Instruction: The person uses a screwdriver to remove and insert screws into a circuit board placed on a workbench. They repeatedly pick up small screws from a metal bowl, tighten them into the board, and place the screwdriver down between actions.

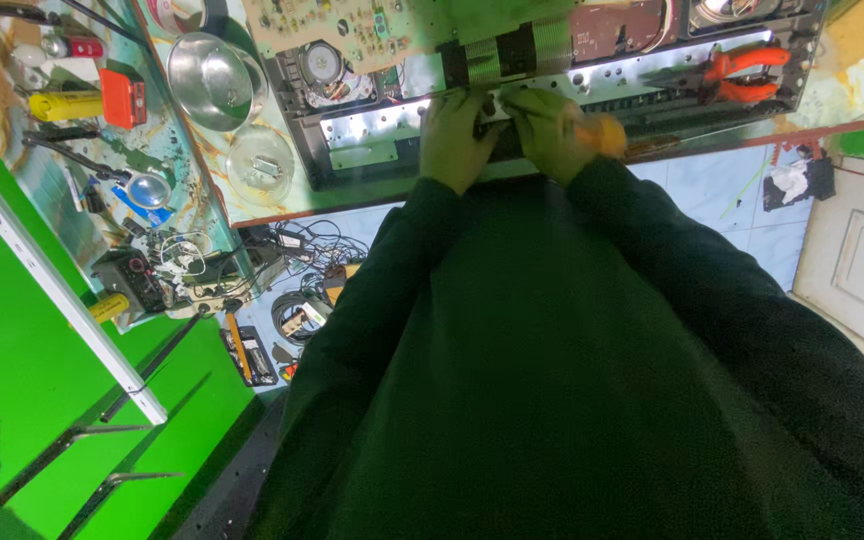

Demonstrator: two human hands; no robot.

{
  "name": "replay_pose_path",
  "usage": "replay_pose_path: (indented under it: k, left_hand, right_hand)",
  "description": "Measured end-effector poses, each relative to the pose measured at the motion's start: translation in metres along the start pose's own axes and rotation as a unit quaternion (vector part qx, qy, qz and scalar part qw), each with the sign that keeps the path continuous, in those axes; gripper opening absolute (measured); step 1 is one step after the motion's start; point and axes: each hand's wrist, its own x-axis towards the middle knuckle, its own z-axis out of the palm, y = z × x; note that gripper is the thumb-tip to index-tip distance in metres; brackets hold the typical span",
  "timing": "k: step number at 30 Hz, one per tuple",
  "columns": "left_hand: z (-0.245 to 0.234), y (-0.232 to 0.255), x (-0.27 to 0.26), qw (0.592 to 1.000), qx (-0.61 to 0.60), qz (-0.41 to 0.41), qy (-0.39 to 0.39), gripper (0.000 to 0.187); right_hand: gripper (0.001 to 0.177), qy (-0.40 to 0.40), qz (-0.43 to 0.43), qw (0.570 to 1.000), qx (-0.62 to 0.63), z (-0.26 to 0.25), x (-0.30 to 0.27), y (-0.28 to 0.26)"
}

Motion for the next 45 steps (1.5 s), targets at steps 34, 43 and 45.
replay_pose_path:
  k: [34, 43, 45]
  left_hand:
    - [-0.094, 0.07, -0.002, 0.944, -0.208, 0.245, -0.071, 0.037]
    - [-0.096, 0.06, 0.006, 0.942, -0.22, 0.221, -0.125, 0.036]
    - [-0.098, 0.059, 0.007, 0.946, -0.207, 0.207, -0.14, 0.035]
  right_hand:
    - [0.029, 0.228, -0.062, 0.97, -0.066, -0.099, -0.069, -0.207]
    - [0.034, 0.271, -0.231, 0.93, -0.091, -0.107, -0.085, -0.314]
    - [0.035, 0.281, -0.206, 0.933, -0.095, -0.104, -0.084, -0.316]
